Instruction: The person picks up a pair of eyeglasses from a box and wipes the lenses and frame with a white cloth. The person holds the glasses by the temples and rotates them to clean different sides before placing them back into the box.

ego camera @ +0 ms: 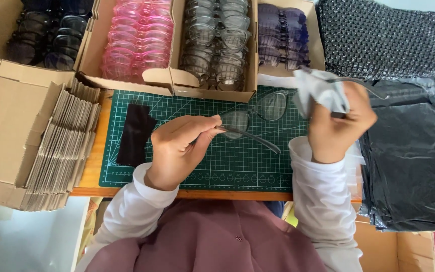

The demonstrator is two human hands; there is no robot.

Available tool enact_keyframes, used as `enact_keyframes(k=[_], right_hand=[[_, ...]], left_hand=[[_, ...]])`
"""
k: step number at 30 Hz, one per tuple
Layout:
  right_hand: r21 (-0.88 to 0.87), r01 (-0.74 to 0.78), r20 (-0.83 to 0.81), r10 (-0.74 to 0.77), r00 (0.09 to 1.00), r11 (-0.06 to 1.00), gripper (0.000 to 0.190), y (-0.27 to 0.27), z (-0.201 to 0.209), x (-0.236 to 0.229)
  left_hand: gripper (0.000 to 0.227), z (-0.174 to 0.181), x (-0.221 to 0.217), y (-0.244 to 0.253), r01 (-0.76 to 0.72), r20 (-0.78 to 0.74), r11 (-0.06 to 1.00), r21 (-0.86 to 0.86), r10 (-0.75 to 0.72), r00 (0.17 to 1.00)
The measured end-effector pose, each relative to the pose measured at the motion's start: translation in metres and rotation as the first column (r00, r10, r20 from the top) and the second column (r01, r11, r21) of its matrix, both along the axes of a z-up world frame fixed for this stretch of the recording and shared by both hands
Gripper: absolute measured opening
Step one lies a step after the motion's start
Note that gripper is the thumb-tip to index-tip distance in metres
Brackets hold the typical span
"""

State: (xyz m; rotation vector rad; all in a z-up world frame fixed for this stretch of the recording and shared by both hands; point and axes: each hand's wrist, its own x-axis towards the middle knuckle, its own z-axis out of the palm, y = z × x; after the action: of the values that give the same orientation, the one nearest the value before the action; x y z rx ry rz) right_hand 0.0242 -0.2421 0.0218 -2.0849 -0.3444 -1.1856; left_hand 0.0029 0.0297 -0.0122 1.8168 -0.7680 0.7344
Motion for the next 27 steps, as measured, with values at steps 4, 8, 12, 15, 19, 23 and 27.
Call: enact_keyframes(k=[4, 8, 12, 15, 19, 23, 27], right_hand=[[0.101, -0.004, 0.148, -0.011, 0.989, 0.995, 0.017, -0.004, 0.005, 0.002], [0.227, 0.073, 0.222, -0.125, 0.967, 0.971, 0.011, -0.003, 0.012, 0.001], [0.249, 0.096, 0.29, -0.169, 0.942, 0.964, 0.005, 0.003, 0.015, 0.001], [0.04, 0.066, 0.199, -0.073, 0.977, 0.997, 0.012, -0.003, 0.006, 0.001], [0.011, 0.012, 0.105, -0.013, 0.994, 1.0, 0.02, 0.009, 0.007, 0.002], [-0.083, -0.152, -0.066, 0.147, 0.987, 0.985, 0.042, 0.008, 0.003, 0.007], [-0.152, -0.238, -0.333, 0.177, 0.926, 0.959, 0.045, -0.006, -0.015, 0.012]], left_hand=[[0.017, -0.005, 0.001, 0.001, -0.022, 0.02, 0.999, 0.033, 0.021, 1.0], [0.017, -0.004, 0.002, 0.0, -0.024, 0.019, 0.999, 0.03, 0.024, 1.0], [0.015, -0.001, 0.002, -0.001, -0.012, 0.031, 1.0, 0.021, 0.012, 0.999], [0.017, 0.003, 0.002, -0.002, 0.008, -0.002, 1.0, -0.01, -0.008, 1.0], [0.021, 0.003, 0.002, -0.002, 0.003, -0.02, 1.0, -0.025, -0.003, 1.0], [0.022, 0.006, 0.001, -0.002, 0.05, -0.043, 0.996, -0.076, -0.053, 0.998], [0.017, 0.01, 0.003, -0.002, 0.058, -0.089, 0.988, -0.147, -0.071, 0.993]])
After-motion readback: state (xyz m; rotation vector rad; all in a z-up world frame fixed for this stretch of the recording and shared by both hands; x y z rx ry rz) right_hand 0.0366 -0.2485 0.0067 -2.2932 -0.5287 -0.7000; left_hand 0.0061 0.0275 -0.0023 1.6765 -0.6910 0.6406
